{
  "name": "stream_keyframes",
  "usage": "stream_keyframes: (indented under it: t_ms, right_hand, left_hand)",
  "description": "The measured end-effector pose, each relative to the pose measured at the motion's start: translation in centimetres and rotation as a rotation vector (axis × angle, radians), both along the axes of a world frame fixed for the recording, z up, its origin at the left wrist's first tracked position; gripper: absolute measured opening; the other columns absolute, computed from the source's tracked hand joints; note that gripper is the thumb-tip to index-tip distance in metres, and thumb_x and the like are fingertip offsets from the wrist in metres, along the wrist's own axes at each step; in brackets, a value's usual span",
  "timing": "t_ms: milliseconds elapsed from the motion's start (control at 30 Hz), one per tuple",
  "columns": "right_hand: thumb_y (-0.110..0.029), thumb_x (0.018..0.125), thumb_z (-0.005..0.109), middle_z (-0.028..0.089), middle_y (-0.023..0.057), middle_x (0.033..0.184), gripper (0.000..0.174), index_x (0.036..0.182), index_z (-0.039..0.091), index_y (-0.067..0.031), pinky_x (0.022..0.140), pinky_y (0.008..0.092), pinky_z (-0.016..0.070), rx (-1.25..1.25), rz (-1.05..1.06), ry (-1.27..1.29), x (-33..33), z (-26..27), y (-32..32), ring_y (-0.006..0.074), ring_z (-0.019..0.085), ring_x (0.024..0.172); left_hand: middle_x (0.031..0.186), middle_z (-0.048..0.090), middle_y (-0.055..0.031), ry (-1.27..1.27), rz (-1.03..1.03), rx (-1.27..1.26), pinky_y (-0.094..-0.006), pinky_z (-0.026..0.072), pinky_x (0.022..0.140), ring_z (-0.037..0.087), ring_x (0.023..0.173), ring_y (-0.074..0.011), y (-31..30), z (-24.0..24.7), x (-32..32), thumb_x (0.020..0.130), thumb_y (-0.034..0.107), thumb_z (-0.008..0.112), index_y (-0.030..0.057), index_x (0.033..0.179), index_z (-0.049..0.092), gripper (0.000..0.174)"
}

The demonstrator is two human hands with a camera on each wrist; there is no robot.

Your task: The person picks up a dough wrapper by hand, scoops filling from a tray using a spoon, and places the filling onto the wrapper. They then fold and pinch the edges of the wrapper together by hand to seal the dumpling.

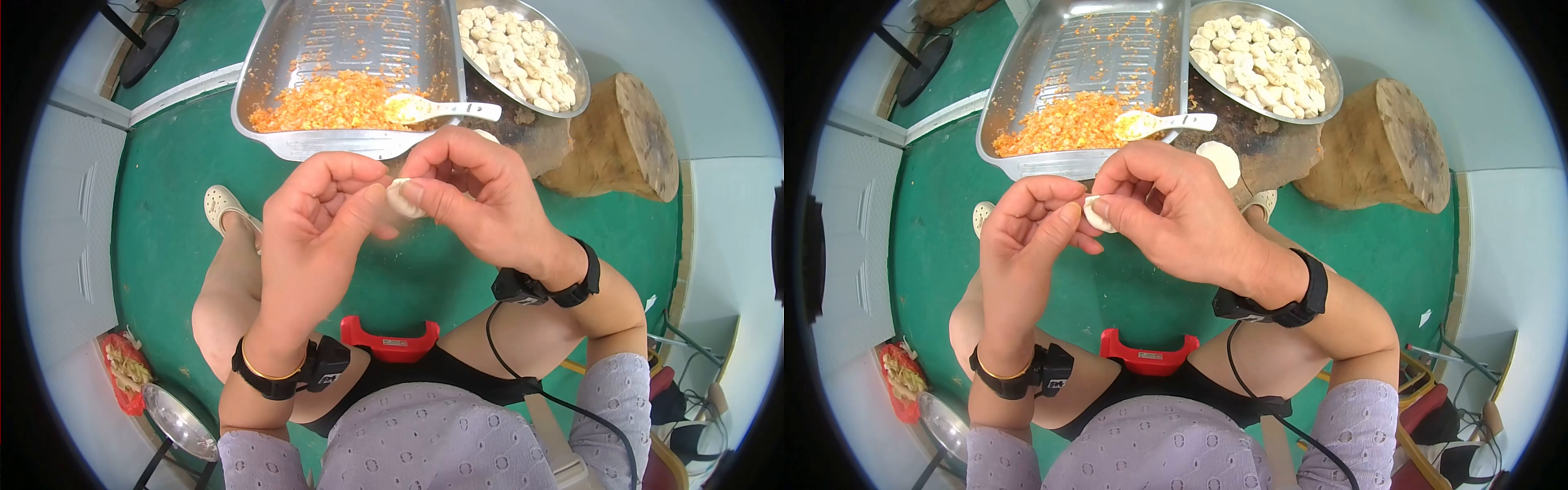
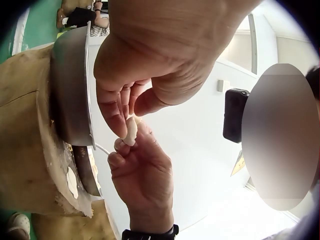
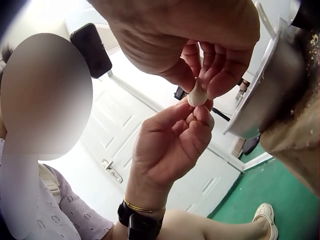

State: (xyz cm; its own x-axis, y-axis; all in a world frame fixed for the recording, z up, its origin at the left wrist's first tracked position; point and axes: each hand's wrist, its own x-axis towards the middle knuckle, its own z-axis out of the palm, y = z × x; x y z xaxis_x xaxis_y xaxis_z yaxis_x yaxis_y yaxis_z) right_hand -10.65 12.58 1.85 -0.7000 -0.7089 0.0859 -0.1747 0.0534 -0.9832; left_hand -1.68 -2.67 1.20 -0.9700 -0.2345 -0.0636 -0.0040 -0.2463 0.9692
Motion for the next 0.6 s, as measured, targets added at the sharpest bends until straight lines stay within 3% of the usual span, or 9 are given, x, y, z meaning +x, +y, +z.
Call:
stream_keyframes:
  t_ms: [200, 500, 600]
  right_hand:
    - [-0.009, 0.084, 0.062, 0.056, -0.0016, 0.069, 0.008, 0.085, 0.058, -0.0021, 0.053, 0.0193, 0.0406, 0.036, -0.015, -0.052, 0.0, 0.2, -0.1, 0.0025, 0.049, 0.061]
    - [-0.014, 0.085, 0.062, 0.059, -0.0012, 0.074, 0.016, 0.092, 0.061, -0.0007, 0.055, 0.0204, 0.0425, 0.043, -0.106, -0.12, -0.8, 1.5, 0.7, 0.0036, 0.049, 0.062]
    - [-0.013, 0.084, 0.063, 0.06, -0.0017, 0.074, 0.015, 0.091, 0.061, -0.0006, 0.057, 0.0201, 0.0428, 0.157, -0.092, -0.16, -0.8, 1.8, 0.9, 0.0034, 0.05, 0.063]
  left_hand:
    - [0.094, 0.063, -0.0118, -0.149, -0.114, 0.215, -0.0278, 0.0532, 0.07, 0.064, 0.08, -0.0168, 0.8, 0.1, -0.1, 0.09, 0.007, 0.052, -0.0036, 0.107, 0.054, 0.02]
    - [0.097, 0.063, -0.0133, -0.106, -0.084, 0.384, -0.0297, 0.0553, 0.071, 0.065, 0.084, -0.0205, -0.1, -0.1, -0.4, 0.091, 0.008, 0.05, -0.0039, 0.108, 0.052, 0.021]
    - [0.098, 0.062, -0.0141, -0.099, -0.066, 0.413, -0.03, 0.0555, 0.071, 0.065, 0.084, -0.0207, 0.0, -0.1, -0.4, 0.091, 0.007, 0.05, -0.004, 0.108, 0.052, 0.02]
